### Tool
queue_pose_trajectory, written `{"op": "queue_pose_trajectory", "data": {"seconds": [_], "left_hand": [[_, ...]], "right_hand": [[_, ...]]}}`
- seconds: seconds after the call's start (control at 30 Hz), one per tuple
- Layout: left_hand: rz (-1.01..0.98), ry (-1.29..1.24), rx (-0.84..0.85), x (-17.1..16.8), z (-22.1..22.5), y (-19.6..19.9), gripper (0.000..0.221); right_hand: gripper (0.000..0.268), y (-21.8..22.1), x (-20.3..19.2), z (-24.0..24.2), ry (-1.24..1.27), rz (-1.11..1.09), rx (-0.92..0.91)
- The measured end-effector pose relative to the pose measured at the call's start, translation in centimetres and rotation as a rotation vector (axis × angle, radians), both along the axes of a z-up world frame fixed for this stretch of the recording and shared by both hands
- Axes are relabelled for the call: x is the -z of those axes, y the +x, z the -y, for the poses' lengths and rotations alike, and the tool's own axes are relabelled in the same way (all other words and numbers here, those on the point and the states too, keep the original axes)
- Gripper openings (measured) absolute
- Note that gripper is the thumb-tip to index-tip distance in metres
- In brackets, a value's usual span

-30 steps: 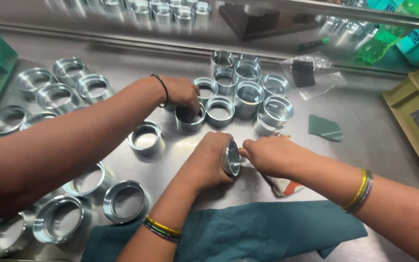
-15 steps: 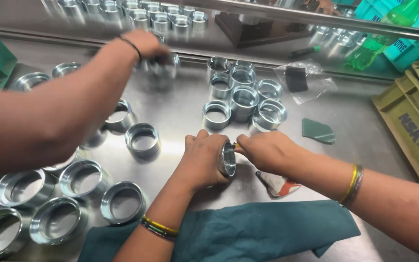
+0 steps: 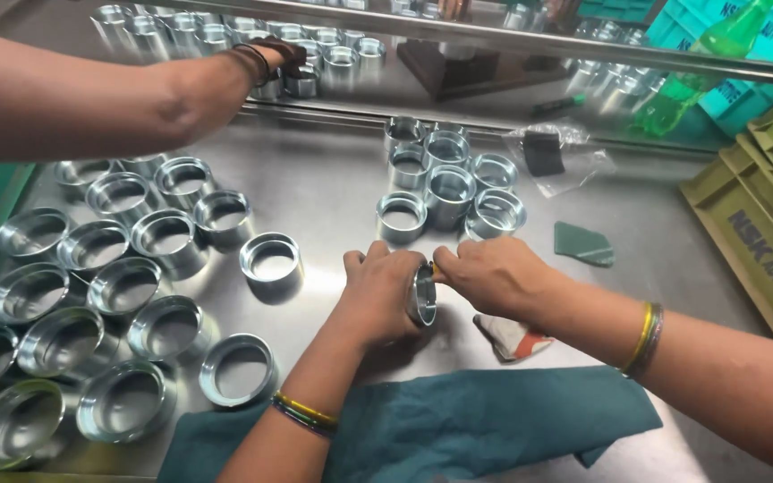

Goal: Cleaning or deburring metal industrial rings using a handheld tool.

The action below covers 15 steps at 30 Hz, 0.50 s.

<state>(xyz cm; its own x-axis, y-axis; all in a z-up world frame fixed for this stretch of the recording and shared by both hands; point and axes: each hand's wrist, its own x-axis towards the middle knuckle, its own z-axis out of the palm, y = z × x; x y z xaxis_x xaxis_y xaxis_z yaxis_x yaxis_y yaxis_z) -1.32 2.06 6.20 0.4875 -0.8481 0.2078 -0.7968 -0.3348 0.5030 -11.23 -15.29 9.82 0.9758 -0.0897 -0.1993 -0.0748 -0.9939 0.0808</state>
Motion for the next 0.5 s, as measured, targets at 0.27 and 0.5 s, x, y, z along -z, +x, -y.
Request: {"op": "queue_pose_trajectory", "data": {"seconds": [0.27,0.5], "left_hand": [[0.055,-0.069,0.030,0.6,0.3,0.1,0.064],[-0.009,-0.039,0.015,-1.2,0.1,-0.1,0.072]], "right_hand": [[0.042,-0.2,3.4,0.5,0.162,-0.023,0.211],[0.044,0.2,0.4,0.2,0.170,-0.129,0.151]]}}
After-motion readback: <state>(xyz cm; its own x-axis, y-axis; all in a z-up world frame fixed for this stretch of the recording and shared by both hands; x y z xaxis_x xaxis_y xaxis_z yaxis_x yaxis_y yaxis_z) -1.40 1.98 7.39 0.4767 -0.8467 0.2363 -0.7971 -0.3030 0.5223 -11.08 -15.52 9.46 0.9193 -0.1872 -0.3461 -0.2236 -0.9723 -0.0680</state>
